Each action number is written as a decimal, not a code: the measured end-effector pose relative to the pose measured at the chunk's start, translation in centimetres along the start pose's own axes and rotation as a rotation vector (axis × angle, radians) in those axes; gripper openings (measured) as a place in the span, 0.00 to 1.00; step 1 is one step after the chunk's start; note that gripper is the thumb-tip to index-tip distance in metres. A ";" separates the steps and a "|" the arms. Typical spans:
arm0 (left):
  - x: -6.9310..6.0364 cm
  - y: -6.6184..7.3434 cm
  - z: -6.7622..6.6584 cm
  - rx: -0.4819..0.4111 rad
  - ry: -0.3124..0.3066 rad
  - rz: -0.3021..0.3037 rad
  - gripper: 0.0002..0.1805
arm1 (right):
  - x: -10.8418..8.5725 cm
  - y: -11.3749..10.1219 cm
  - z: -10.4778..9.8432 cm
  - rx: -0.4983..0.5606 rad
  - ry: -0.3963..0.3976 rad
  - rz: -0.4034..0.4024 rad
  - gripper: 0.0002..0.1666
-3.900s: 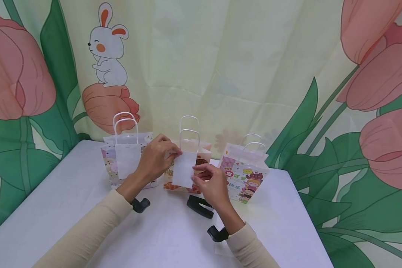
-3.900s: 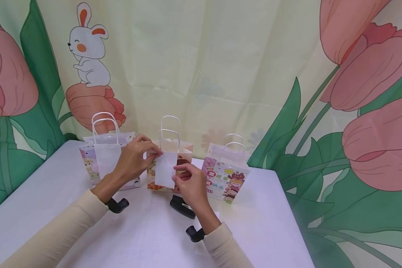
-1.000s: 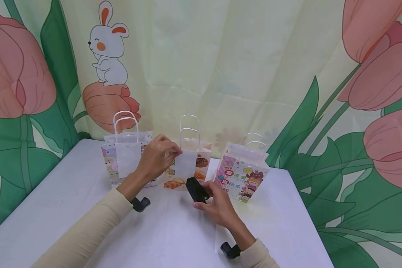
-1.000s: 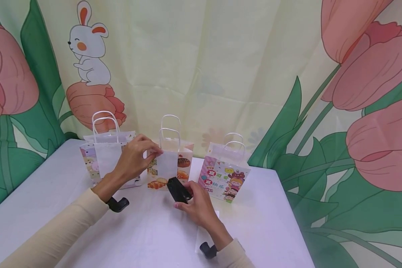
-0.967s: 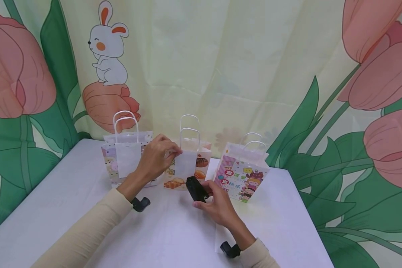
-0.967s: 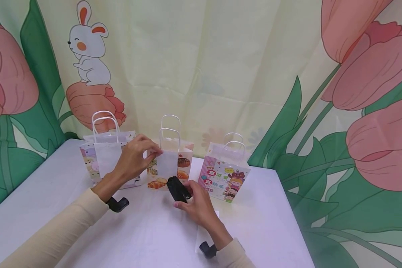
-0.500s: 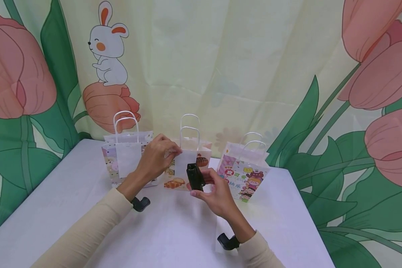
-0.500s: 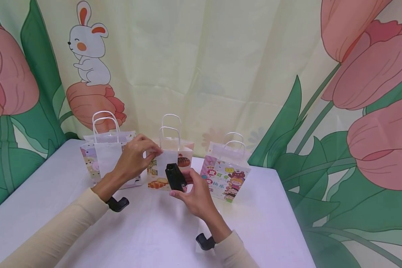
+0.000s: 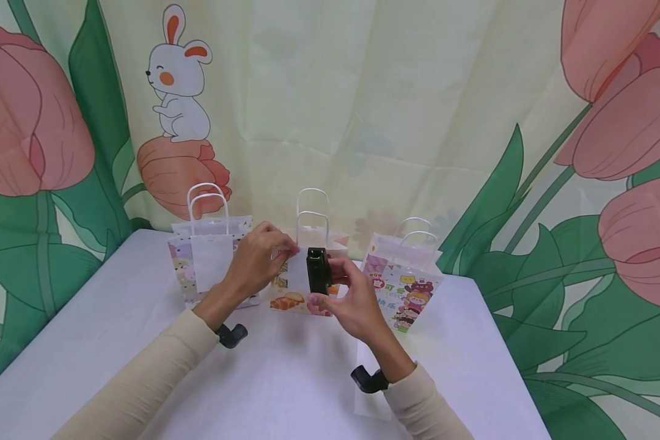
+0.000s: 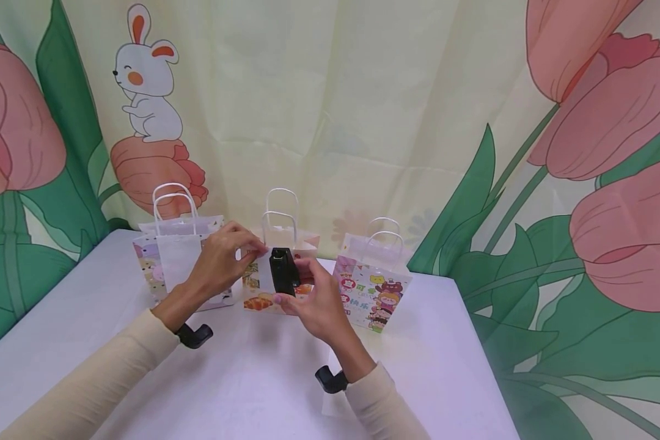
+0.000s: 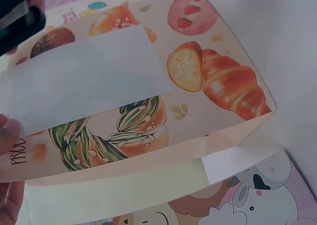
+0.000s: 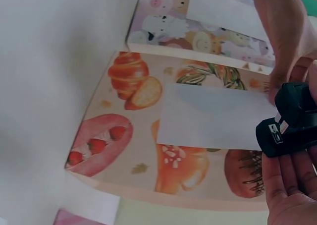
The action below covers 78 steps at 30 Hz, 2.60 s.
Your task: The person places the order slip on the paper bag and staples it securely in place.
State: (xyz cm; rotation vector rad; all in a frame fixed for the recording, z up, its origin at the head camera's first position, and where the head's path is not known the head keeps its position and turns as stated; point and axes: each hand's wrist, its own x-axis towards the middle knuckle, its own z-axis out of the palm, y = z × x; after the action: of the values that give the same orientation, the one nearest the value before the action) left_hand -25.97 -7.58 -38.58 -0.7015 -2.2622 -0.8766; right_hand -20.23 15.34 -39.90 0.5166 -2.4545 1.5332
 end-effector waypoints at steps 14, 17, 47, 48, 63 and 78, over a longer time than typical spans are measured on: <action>0.0 0.2 -0.2 -0.004 -0.004 0.004 0.09 | 2.1 -1.8 -0.4 0.004 0.064 -0.097 0.36; 0.0 0.2 -0.2 -0.005 -0.003 0.003 0.09 | 2.6 -2.3 -0.4 0.013 0.069 -0.106 0.37; 0.0 0.0 0.0 -0.008 -0.001 0.000 0.07 | 5.2 -2.5 0.3 -0.023 0.028 -0.130 0.36; 0.0 0.0 0.0 -0.006 -0.002 -0.002 0.07 | 5.2 -2.5 0.3 -0.030 0.027 -0.130 0.36; 0.0 0.0 -0.1 -0.028 -0.008 -0.027 0.06 | 5.4 -2.0 0.0 -0.141 -0.015 -0.100 0.38; 0.0 -0.2 0.0 -0.028 -0.003 -0.023 0.06 | 5.6 -2.0 0.0 -0.142 -0.077 -0.077 0.35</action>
State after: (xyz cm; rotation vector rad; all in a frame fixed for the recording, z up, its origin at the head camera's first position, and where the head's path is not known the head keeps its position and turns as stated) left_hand -26.09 -7.67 -38.66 -0.6910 -2.2692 -0.9203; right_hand -24.59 13.46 -36.30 0.6465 -2.5447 1.3223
